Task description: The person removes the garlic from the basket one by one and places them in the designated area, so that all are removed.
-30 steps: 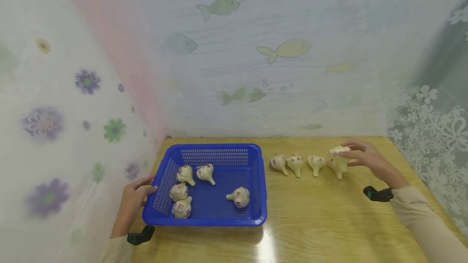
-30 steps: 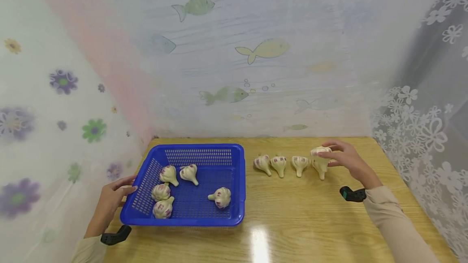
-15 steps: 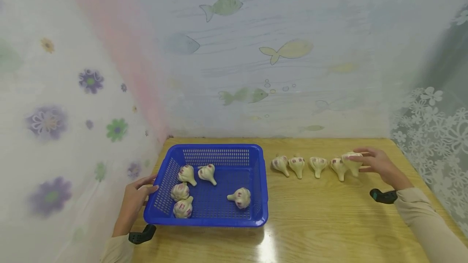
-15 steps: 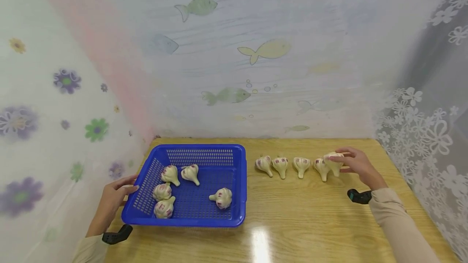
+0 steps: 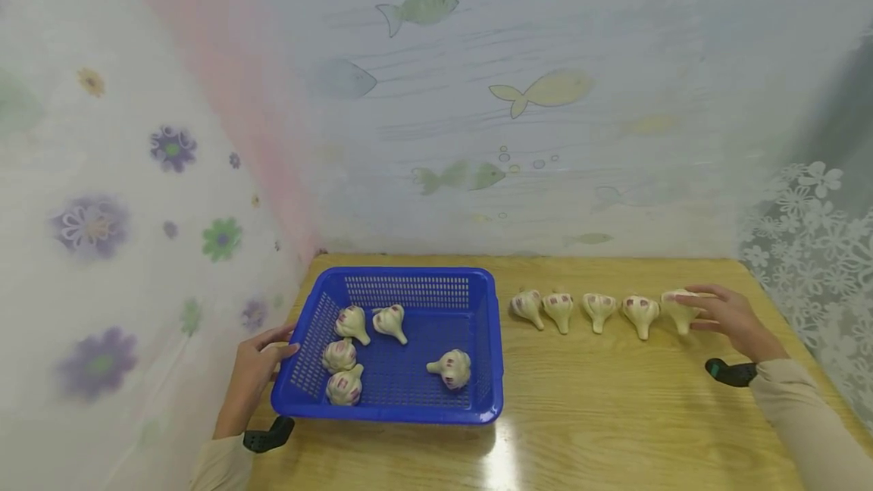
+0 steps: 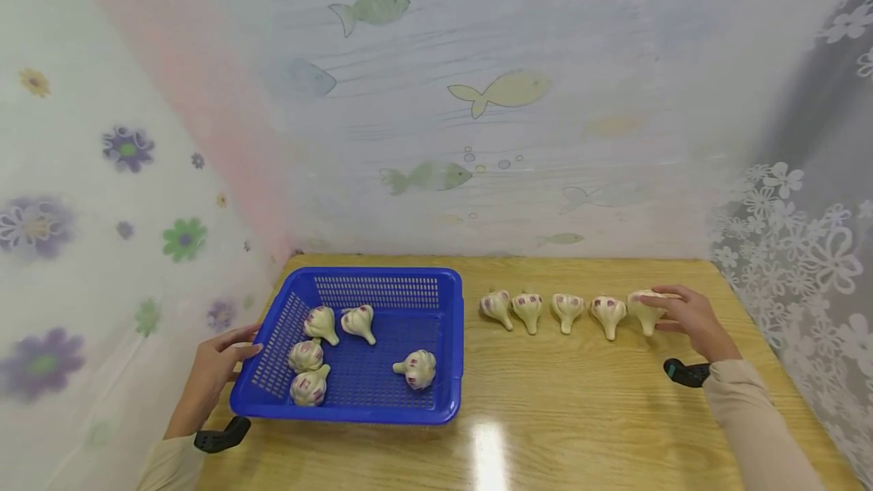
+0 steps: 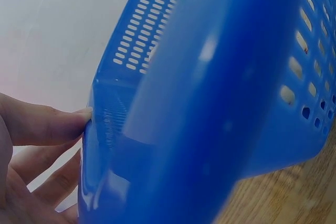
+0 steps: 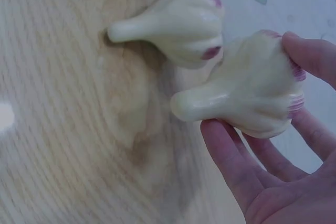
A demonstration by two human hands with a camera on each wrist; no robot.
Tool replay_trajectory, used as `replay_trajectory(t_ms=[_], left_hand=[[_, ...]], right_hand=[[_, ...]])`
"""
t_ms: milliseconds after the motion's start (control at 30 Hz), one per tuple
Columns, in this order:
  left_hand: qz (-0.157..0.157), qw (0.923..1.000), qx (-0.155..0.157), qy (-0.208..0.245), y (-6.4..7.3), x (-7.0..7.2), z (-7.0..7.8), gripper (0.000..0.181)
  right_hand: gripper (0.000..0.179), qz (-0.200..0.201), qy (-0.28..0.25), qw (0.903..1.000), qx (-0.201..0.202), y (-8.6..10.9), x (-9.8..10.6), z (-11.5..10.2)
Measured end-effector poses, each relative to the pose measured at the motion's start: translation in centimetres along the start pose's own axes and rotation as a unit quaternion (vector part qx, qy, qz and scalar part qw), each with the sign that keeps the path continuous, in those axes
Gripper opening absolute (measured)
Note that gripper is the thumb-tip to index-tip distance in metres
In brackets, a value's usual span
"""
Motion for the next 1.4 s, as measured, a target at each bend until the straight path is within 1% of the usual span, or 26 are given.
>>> replay_trajectory(t_ms=[67, 133, 267, 367, 467, 567, 700, 833, 1000, 1167, 1400], left_hand=[[0.001, 1.0000, -0.001, 0.001, 0.0, 0.0, 0.0, 0.044], [0.001, 1.0000, -0.003, 0.002, -0.1, 0.1, 0.0, 0.044], [-0.001, 1.0000, -0.010, -0.001, -0.2, 0.1, -0.1, 0.043], [-0.001, 0.9999, -0.013, -0.003, -0.1, 0.1, -0.2, 0.043], [-0.001, 0.9998, -0.016, -0.007, -0.2, 0.2, -0.4, 0.043], [-0.003, 0.9998, -0.016, -0.011, -0.2, 0.1, -0.3, 0.044], [-0.006, 0.9998, -0.014, -0.009, -0.1, 0.0, 0.0, 0.043], [-0.005, 0.9999, -0.012, -0.010, -0.1, -0.1, 0.1, 0.043], [-0.003, 0.9998, -0.014, -0.015, 0.0, 0.0, 0.2, 0.044], [0.002, 0.9999, -0.011, -0.012, 0.0, 0.0, 0.2, 0.043], [0.003, 0.9998, -0.007, -0.019, 0.1, 0.0, 0.0, 0.044]], right_hand=[[0.036, 0.002, -0.001, 1.0000, -0.003, 0.0, 0.0, 0.2], [0.046, 0.001, 0.003, 1.0000, -0.008, -0.2, 0.0, 0.4], [0.069, -0.007, 0.018, 0.9994, -0.030, -0.5, -0.4, 0.9], [0.075, -0.012, 0.040, 0.9979, -0.050, -0.8, -0.7, 1.3], [0.075, -0.014, 0.065, 0.9958, -0.063, -1.0, -0.9, 1.5], [0.074, -0.013, 0.082, 0.9944, -0.065, -1.1, -1.0, 1.8], [0.073, -0.008, 0.092, 0.9937, -0.064, -1.2, -1.2, 2.1], [0.072, -0.005, 0.097, 0.9931, -0.066, -1.1, -1.2, 1.9], [0.072, -0.018, 0.110, 0.9919, -0.061, -1.0, -1.1, 1.3], [0.071, -0.028, 0.140, 0.9885, -0.050, -0.9, -0.7, 0.6], [0.066, -0.010, 0.192, 0.9810, -0.026, -0.9, -0.2, -1.0]])
Point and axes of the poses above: each hand's wrist, its own y-axis away from the middle knuckle, its own x-axis out of the back of the hand, z = x × y, the point moved 7 cm from there along -y, towards the middle knuckle, and after that the axes turned 12 degrees about y, right-handed, at the moved point
